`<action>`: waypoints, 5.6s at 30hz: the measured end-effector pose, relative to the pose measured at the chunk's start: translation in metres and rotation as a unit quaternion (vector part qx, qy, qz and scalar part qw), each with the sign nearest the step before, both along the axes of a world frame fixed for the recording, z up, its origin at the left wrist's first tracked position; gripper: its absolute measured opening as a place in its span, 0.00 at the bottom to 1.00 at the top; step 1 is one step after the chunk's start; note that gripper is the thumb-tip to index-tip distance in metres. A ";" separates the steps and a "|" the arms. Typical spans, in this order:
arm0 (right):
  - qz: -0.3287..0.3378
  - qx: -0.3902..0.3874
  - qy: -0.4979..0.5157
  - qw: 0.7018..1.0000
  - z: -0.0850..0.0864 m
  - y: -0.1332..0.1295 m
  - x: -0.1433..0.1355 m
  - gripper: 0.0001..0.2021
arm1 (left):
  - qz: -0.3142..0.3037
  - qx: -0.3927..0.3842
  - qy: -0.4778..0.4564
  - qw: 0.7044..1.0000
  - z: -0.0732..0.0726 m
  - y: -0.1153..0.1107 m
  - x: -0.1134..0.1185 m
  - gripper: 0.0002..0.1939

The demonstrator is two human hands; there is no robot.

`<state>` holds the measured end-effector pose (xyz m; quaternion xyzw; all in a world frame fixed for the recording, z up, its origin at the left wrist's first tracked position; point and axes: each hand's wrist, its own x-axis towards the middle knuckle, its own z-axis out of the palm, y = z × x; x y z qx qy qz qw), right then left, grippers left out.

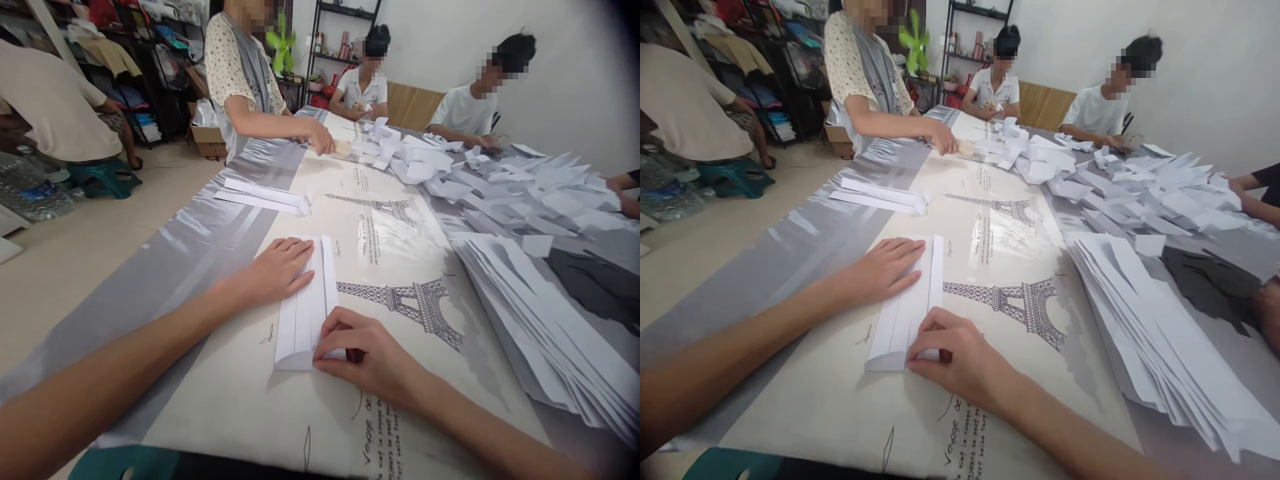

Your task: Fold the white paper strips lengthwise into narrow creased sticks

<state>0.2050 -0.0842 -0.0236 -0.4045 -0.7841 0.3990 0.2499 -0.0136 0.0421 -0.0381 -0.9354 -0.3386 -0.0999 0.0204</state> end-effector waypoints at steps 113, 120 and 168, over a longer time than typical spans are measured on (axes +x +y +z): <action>-0.001 0.498 -0.312 0.809 0.001 -0.071 -0.011 0.20 | -0.203 -0.161 0.002 0.966 0.041 -0.040 -0.005 0.27; 0.134 0.387 -0.330 0.851 0.018 -0.047 0.003 0.16 | -0.204 -0.172 0.000 0.964 0.045 -0.040 -0.004 0.24; 0.108 0.487 -0.122 0.858 0.024 -0.007 0.025 0.09 | -0.293 -0.081 -0.093 0.948 0.044 -0.046 -0.001 0.19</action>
